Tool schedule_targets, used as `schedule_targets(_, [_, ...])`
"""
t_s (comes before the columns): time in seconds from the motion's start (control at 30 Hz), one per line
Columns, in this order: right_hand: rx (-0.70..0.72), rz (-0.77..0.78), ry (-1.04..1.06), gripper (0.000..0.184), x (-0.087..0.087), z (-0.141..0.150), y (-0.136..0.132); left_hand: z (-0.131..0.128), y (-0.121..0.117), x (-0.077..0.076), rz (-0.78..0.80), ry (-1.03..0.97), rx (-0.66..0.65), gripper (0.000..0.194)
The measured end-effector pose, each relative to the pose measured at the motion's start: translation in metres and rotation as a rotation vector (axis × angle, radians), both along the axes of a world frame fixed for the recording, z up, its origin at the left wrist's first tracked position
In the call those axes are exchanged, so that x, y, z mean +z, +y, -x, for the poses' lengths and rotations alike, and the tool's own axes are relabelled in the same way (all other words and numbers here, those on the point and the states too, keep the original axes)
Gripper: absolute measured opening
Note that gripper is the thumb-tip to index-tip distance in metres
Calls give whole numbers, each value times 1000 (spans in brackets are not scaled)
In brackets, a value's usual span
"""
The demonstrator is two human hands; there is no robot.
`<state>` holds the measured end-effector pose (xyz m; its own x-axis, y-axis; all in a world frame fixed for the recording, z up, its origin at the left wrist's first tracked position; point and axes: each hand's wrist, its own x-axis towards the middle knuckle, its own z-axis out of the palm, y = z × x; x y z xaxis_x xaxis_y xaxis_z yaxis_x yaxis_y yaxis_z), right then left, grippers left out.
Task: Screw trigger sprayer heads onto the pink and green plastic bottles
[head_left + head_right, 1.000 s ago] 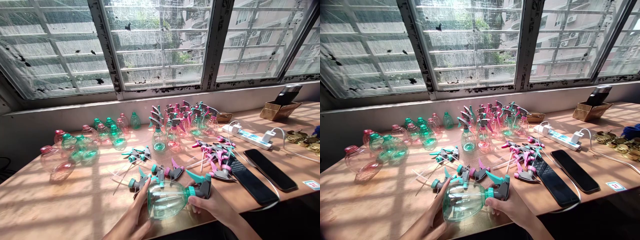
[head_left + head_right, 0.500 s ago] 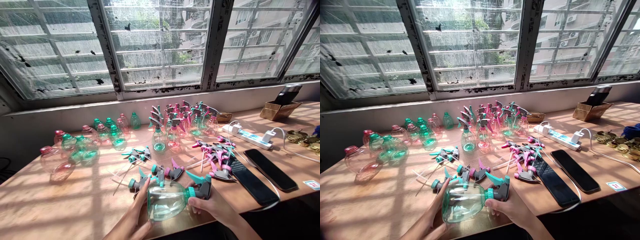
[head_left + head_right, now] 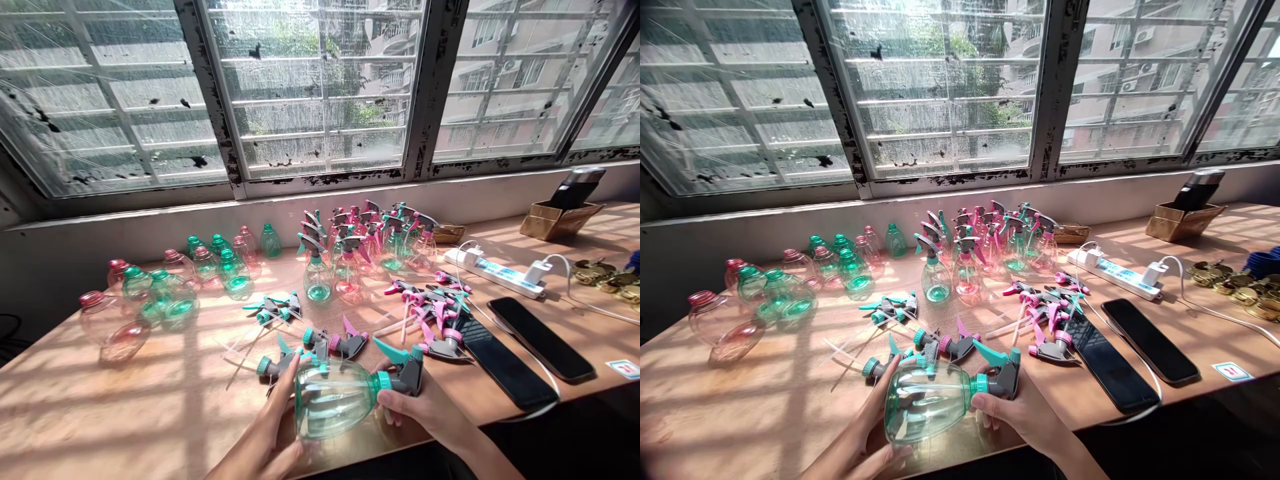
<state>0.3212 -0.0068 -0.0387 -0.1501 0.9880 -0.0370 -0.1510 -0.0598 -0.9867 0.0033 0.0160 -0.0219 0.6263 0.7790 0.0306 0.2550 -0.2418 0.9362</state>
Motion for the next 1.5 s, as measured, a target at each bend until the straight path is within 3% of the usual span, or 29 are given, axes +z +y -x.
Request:
schedule_targets(0.3, [-13,4,1,56,-2,1,1,0,4,-10,-11,-44,-41,105])
schedule_targets(0.73, [-44,-7,41,53,-6,-1,2,-2,0,-5,-74,-31,-28,83])
schedule_targets(0.97, [-36,6,36,57,-4,0,1,6,2,-13,-40,80,12,107])
schedule_targets(1.3, [19,0,62,51,-2,-1,0,-1,1,-1,-49,18,-26,85])
schedule_targets(1.5, [44,-2,53,52,-4,-1,0,-1,1,-3,-42,39,9,109])
